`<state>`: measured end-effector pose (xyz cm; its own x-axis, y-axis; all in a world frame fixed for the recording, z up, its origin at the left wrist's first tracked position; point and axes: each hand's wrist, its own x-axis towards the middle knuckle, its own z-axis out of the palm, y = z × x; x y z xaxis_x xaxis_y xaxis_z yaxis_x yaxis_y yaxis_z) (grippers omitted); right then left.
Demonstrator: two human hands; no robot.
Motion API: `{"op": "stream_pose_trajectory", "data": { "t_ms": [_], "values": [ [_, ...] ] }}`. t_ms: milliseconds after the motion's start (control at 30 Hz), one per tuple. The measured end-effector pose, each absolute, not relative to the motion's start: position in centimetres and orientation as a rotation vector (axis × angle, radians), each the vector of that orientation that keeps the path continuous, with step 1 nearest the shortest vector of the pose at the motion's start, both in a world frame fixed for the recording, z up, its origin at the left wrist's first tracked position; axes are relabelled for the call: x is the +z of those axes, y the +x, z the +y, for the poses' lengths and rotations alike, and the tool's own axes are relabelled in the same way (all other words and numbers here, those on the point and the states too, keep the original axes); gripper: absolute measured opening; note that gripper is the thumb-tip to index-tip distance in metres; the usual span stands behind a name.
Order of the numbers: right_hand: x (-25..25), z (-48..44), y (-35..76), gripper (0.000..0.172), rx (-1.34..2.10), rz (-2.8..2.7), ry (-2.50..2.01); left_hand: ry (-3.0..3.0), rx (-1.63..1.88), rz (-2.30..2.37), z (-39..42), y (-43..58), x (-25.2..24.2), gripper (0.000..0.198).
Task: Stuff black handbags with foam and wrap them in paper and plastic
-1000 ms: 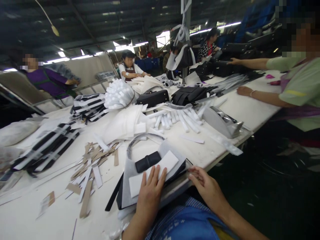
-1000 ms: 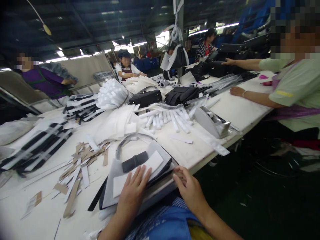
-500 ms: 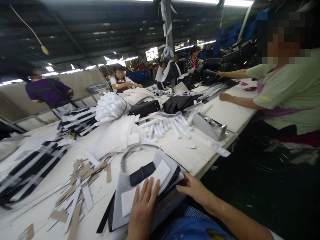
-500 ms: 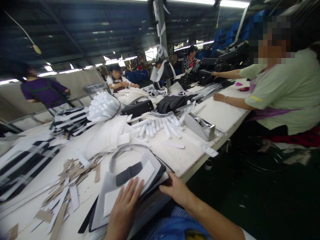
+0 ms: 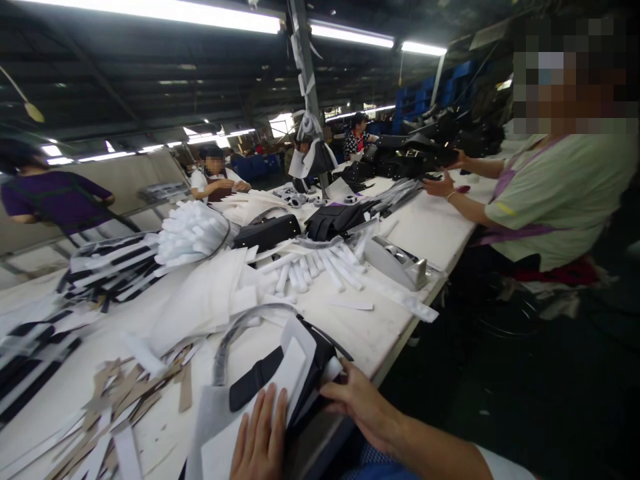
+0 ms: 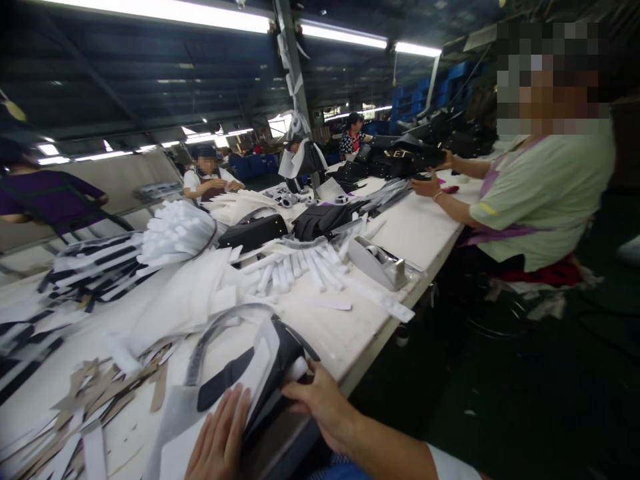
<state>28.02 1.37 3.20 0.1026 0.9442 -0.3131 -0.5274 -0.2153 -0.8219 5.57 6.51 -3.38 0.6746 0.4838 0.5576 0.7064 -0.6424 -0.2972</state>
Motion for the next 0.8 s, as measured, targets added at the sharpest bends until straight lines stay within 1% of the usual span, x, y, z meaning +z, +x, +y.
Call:
{"op": "stream_pose_trajectory", "data": {
  "t_ms": [67, 100, 167, 200, 233, 267, 333, 367, 467, 600, 700, 800],
  "values": [
    [3.0, 1.7, 29.6, 0.046, 1.497, -0.706, -1.102, -2.424, -0.601, -0.917, 6.8, 5.4, -3.3, 0.068],
    [2.8, 1.9, 30.9, 0.042, 1.499, -0.851, -1.136, -2.440, -0.604, -0.935, 7.1, 5.3, -3.2, 0.069],
    [2.4, 2.6, 34.7, 0.029, 1.325, -1.252, -1.297, -2.470, -0.618, -0.982, 7.6, 4.9, -3.2, 0.070],
    [2.1, 3.1, 37.1, 0.032, 1.111, -1.470, -1.421, -2.483, -0.624, -0.994, 7.9, 4.7, -3.2, 0.070],
    [1.8, 3.7, 39.7, 0.038, 0.725, -1.643, -1.573, -2.492, -0.623, -0.997, 8.2, 4.5, -3.3, 0.070],
    [1.5, 4.4, 42.3, 0.035, 0.546, -1.645, -1.645, -2.498, -0.616, -0.978, 8.5, 4.3, -3.3, 0.070],
    [0.7, 5.8, 47.2, 0.030, 0.329, -1.620, -1.724, -2.506, -0.595, -0.939, 8.9, 4.0, -3.4, 0.070],
    [0.1, 6.5, 49.4, 0.030, 0.249, -1.615, -1.758, -2.509, -0.589, -0.941, 9.0, 4.0, -3.5, 0.070],
    [-1.6, 8.3, 53.8, 0.032, 0.103, -1.627, -1.832, -2.509, -0.617, -0.963, 8.9, 4.3, -3.3, 0.071],
    [-3.3, 9.3, 55.9, 0.026, -0.002, -1.673, -1.869, -2.484, -0.640, -1.004, 8.1, 5.3, -3.1, 0.073],
    [-3.0, 9.5, 55.9, 0.025, -0.067, -1.676, -1.889, -2.480, -0.627, -1.040, 7.8, 5.6, -3.1, 0.074],
    [-1.5, 9.5, 54.9, 0.028, -0.116, -1.664, -1.898, -2.486, -0.625, -1.021, 8.2, 5.2, -3.2, 0.073]
  ]
}}
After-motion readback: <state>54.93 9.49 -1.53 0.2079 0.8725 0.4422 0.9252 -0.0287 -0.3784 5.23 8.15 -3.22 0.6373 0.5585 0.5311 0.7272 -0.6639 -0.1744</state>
